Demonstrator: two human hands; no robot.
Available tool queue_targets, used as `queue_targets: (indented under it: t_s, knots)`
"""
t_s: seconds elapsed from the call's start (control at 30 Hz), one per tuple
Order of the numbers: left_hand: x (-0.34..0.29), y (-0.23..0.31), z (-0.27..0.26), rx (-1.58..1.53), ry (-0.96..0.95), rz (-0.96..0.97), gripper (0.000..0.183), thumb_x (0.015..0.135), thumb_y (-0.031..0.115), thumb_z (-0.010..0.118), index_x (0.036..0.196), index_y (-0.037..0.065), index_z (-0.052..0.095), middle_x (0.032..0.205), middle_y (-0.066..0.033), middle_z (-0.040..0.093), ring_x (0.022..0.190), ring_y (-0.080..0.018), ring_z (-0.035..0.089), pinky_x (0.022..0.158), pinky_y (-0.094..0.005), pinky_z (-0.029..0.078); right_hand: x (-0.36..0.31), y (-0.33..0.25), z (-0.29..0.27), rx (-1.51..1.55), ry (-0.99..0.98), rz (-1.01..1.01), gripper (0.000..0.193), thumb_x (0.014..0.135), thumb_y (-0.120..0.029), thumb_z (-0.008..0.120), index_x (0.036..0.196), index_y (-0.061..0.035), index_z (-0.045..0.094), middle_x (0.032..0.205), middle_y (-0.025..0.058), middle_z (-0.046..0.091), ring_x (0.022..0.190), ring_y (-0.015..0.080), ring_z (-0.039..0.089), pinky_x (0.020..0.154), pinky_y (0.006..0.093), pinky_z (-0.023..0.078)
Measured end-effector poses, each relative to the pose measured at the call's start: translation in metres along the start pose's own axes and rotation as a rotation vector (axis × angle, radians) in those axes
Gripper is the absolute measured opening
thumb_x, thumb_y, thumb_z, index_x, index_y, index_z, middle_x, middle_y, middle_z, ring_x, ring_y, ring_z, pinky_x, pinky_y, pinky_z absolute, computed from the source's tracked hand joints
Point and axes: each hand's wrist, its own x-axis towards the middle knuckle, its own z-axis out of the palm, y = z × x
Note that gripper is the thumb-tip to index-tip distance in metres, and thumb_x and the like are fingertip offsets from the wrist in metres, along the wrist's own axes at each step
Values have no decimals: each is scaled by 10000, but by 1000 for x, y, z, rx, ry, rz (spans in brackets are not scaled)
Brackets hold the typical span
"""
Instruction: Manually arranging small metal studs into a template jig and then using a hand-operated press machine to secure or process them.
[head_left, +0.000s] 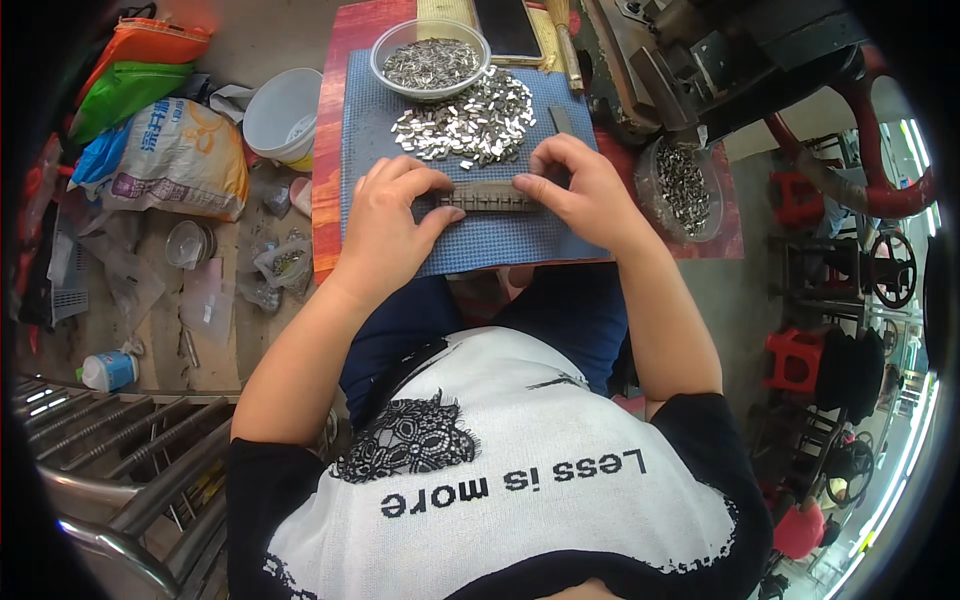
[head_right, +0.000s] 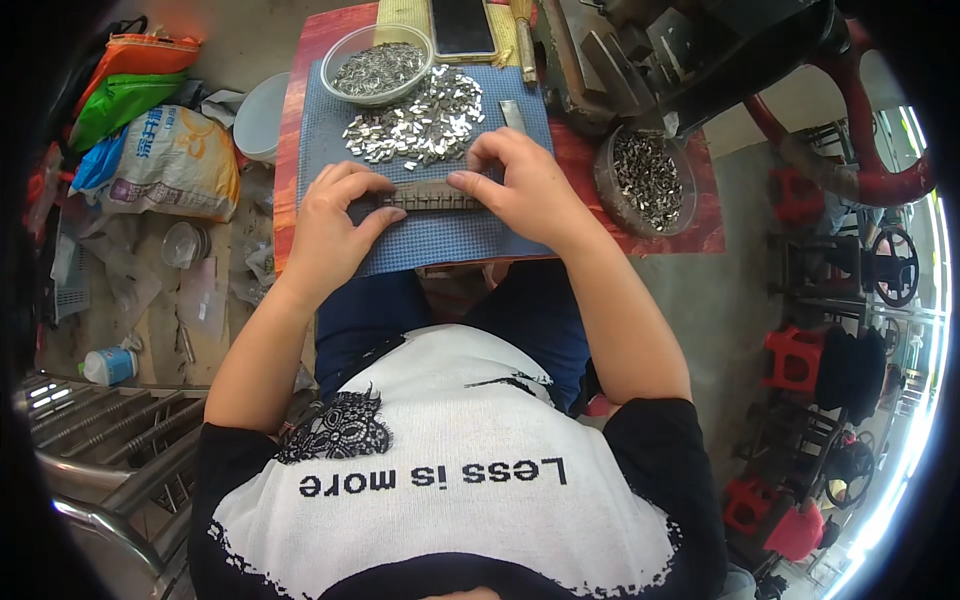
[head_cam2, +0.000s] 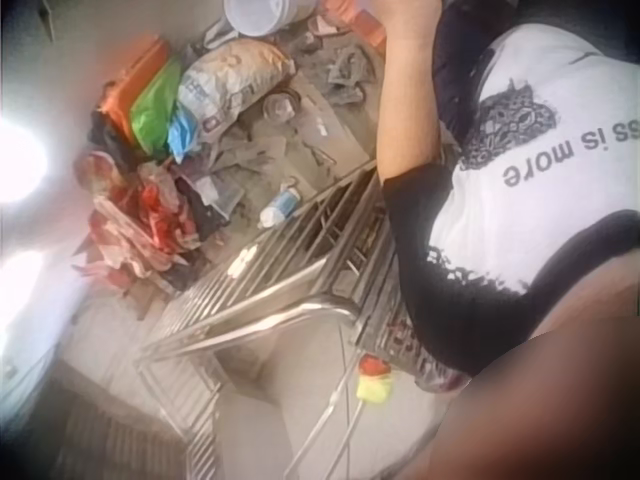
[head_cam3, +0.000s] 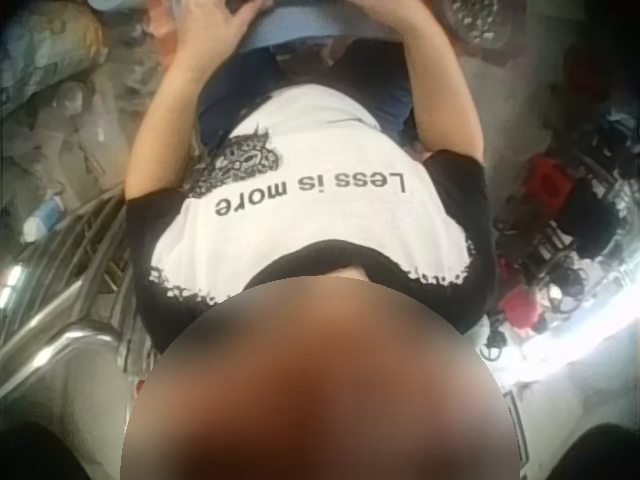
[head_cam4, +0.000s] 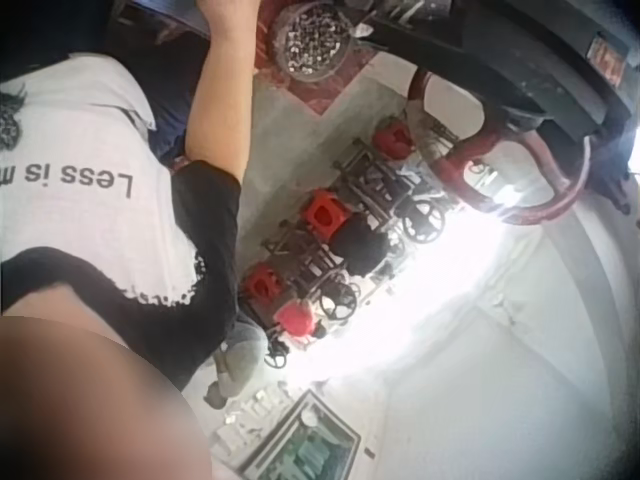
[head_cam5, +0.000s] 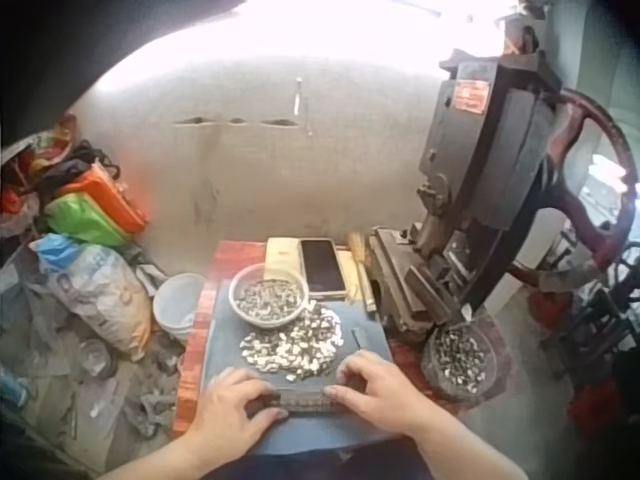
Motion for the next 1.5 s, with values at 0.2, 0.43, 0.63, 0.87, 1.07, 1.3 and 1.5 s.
queue_targets:
  t_s: [0.2, 0.43, 0.63, 0.87, 1.07, 1.3, 1.5]
  knots:
    - [4, 4, 3, 49, -2, 10, 230, 744, 171, 803, 927, 59, 720, 941, -75, 647, 984, -291, 589, 897, -401, 436, 2, 1, 17, -213, 78, -195, 289, 788, -218, 814, 821, -32, 596, 858, 77, 560, 884, 240, 541, 787, 338, 448]
    - [33, 6, -29, 119, 127, 115, 268, 798, 162, 758, 1023, 20, 722, 984, -125, 667, 961, -322, 603, 858, -412, 479, 1, 7, 5, -14, 92, -69, 336, 805, -299, 805, 815, -22, 615, 841, 101, 579, 815, 267, 567, 736, 353, 459]
    - [132, -7, -61, 614, -124, 157, 362, 829, 216, 724, 1184, 146, 721, 1043, -120, 678, 1076, -320, 573, 950, -424, 481, -7, 11, 15, 21, 227, -107, 236, 834, -158, 781, 811, -14, 595, 806, 57, 539, 754, 178, 518, 685, 290, 427]
    - [164, -6, -36, 772, -333, 154, 438, 743, 221, 787, 1177, 187, 741, 1131, -102, 621, 1152, -290, 520, 994, -410, 431, -7, 11, 13, 45, 216, -154, 246, 849, -207, 764, 803, -13, 620, 795, 94, 571, 780, 257, 548, 696, 347, 441]
    - [158, -27, -32, 603, -179, 216, 206, 774, 194, 761, 969, 138, 800, 1034, -24, 678, 1079, -250, 545, 977, -398, 430, 33, -10, -4, -19, 249, -242, 220, 867, -177, 733, 834, 7, 616, 805, 92, 578, 741, 196, 553, 684, 311, 449]
    - [149, -43, -38, 188, -43, 165, 190, 785, 232, 785, 946, 133, 804, 995, -12, 730, 1038, -271, 570, 964, -389, 456, 127, -30, -1, -280, 164, -230, 293, 935, -268, 621, 918, 16, 695, 867, 204, 664, 877, 383, 638, 794, 473, 500]
    - [142, -45, -42, 116, -1, 153, 180, 773, 120, 781, 953, 126, 795, 1030, -48, 733, 1075, -239, 601, 967, -383, 475, 148, -47, -4, -144, -117, 27, 369, 944, -381, 646, 959, -17, 705, 857, 184, 693, 804, 315, 657, 740, 396, 510]
